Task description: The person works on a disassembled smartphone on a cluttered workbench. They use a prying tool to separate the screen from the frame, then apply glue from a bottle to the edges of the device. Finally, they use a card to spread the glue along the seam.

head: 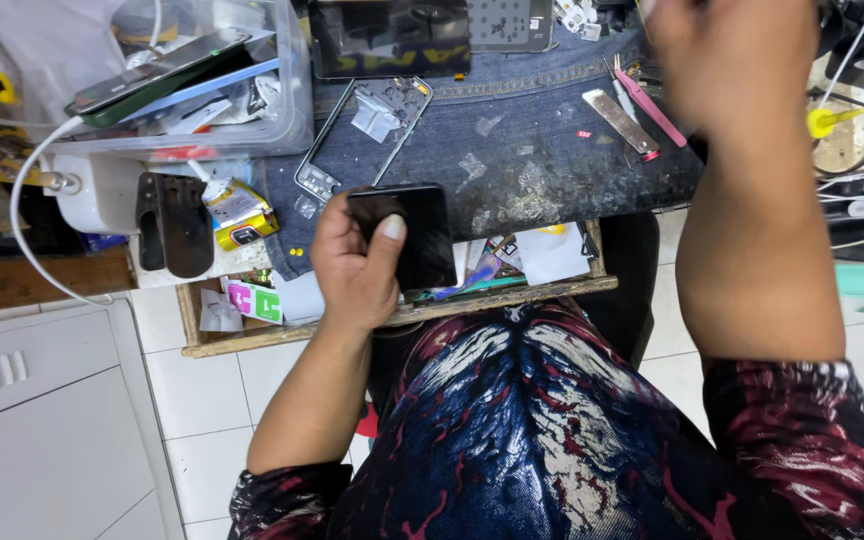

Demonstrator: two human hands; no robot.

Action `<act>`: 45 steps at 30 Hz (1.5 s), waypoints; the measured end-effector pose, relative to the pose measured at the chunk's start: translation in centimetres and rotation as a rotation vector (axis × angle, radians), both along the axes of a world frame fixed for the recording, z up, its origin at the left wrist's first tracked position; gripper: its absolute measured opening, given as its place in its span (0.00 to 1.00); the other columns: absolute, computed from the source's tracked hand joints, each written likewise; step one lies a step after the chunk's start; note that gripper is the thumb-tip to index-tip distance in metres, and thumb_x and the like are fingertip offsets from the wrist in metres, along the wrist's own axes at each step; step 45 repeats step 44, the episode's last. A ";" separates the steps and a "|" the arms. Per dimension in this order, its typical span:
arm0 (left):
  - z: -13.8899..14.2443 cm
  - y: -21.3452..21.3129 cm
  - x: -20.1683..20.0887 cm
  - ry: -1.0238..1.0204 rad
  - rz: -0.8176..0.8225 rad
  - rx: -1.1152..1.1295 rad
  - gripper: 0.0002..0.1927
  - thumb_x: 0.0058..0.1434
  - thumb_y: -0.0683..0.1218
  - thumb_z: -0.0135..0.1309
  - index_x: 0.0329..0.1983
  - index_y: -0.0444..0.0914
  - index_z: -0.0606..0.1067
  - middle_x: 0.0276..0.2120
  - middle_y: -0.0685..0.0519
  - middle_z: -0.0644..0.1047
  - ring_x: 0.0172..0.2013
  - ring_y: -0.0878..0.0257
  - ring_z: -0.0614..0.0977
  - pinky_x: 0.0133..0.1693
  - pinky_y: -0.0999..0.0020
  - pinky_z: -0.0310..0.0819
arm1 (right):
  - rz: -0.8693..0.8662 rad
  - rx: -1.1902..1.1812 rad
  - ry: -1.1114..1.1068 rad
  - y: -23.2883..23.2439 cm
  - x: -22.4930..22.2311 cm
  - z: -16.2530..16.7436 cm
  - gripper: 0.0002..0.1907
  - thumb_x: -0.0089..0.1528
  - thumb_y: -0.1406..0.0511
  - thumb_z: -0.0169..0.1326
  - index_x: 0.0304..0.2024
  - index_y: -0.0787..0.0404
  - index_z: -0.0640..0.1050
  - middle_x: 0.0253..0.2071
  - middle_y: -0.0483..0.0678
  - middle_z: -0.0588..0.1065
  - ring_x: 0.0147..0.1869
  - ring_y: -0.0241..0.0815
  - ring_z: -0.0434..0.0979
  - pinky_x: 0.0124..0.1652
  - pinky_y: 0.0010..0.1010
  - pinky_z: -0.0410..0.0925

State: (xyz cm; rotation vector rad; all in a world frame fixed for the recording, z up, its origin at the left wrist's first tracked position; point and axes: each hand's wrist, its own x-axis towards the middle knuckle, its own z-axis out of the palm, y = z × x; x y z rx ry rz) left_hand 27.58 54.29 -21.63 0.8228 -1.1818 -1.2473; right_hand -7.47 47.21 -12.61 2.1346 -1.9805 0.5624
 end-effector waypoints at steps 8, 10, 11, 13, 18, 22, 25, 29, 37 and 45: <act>-1.7 -3.9 -2.1 -0.154 0.030 -0.252 0.14 0.71 0.43 0.58 0.56 0.35 0.69 0.45 0.53 0.76 0.44 0.69 0.77 0.52 0.72 0.74 | -0.027 0.026 0.087 4.0 1.2 -9.2 0.10 0.62 0.62 0.63 0.39 0.62 0.79 0.43 0.54 0.76 0.46 0.58 0.78 0.40 0.46 0.71; -1.6 -5.0 -2.9 -0.311 0.064 -0.385 0.15 0.70 0.43 0.60 0.56 0.36 0.70 0.42 0.53 0.77 0.40 0.69 0.78 0.46 0.73 0.75 | 0.036 0.052 0.033 3.6 1.1 -10.0 0.08 0.62 0.65 0.62 0.38 0.61 0.78 0.42 0.53 0.76 0.47 0.58 0.78 0.42 0.47 0.71; -1.3 -5.1 -3.1 -0.309 0.062 -0.377 0.15 0.70 0.44 0.60 0.55 0.36 0.70 0.42 0.53 0.78 0.40 0.68 0.80 0.45 0.72 0.76 | 0.055 0.067 0.007 3.4 1.1 -9.6 0.07 0.62 0.66 0.62 0.38 0.61 0.77 0.41 0.53 0.76 0.48 0.58 0.78 0.43 0.48 0.71; -0.1 -5.4 -3.4 -0.300 0.038 -0.372 0.14 0.71 0.44 0.59 0.55 0.37 0.70 0.42 0.53 0.80 0.41 0.66 0.83 0.44 0.70 0.79 | 0.133 0.080 -0.024 3.1 1.7 -7.6 0.08 0.67 0.67 0.61 0.37 0.62 0.75 0.40 0.53 0.77 0.47 0.56 0.78 0.47 0.44 0.73; 4.3 -5.8 -3.0 -0.641 -0.052 -0.252 0.18 0.69 0.49 0.59 0.57 0.37 0.71 0.39 0.46 0.83 0.41 0.51 0.86 0.42 0.60 0.81 | 0.426 0.172 -0.536 4.2 4.1 -1.1 0.09 0.67 0.68 0.55 0.42 0.68 0.71 0.43 0.54 0.79 0.44 0.51 0.81 0.41 0.37 0.72; 5.5 -7.6 -3.3 -0.789 -0.216 -0.248 0.19 0.67 0.50 0.59 0.56 0.38 0.72 0.40 0.42 0.83 0.43 0.43 0.85 0.44 0.54 0.80 | 0.484 0.114 -0.516 5.1 5.1 -1.0 0.10 0.68 0.68 0.56 0.49 0.67 0.76 0.44 0.55 0.79 0.45 0.51 0.82 0.42 0.35 0.73; 5.1 -9.1 -4.4 -1.036 -0.381 -0.224 0.17 0.63 0.49 0.60 0.52 0.38 0.74 0.37 0.41 0.83 0.41 0.41 0.84 0.42 0.48 0.76 | 0.469 0.093 -0.403 4.7 5.4 -2.7 0.06 0.72 0.67 0.58 0.49 0.63 0.80 0.43 0.55 0.80 0.44 0.52 0.81 0.42 0.36 0.72; 2.9 -9.7 -5.2 -1.142 -0.440 -0.212 0.20 0.61 0.51 0.62 0.52 0.38 0.74 0.36 0.40 0.82 0.42 0.40 0.83 0.44 0.47 0.75 | 0.473 0.110 -0.428 4.2 5.3 -7.0 0.05 0.73 0.67 0.57 0.48 0.62 0.82 0.42 0.52 0.80 0.45 0.52 0.81 0.44 0.36 0.73; 1.3 -8.7 -5.4 -1.241 -0.404 -0.259 0.50 0.44 0.58 0.75 0.65 0.34 0.66 0.55 0.40 0.74 0.50 0.40 0.79 0.47 0.50 0.75 | 0.480 -0.004 -0.395 2.8 6.1 -9.8 0.06 0.68 0.69 0.59 0.46 0.66 0.81 0.38 0.52 0.78 0.42 0.52 0.80 0.42 0.38 0.72; 0.2 -9.1 -5.9 -1.358 -0.351 -0.358 0.54 0.43 0.59 0.76 0.68 0.34 0.63 0.55 0.42 0.73 0.53 0.42 0.78 0.50 0.51 0.75 | 0.460 -0.068 -0.352 2.3 6.3 -10.8 0.06 0.67 0.68 0.61 0.47 0.64 0.82 0.37 0.48 0.77 0.39 0.47 0.79 0.39 0.35 0.71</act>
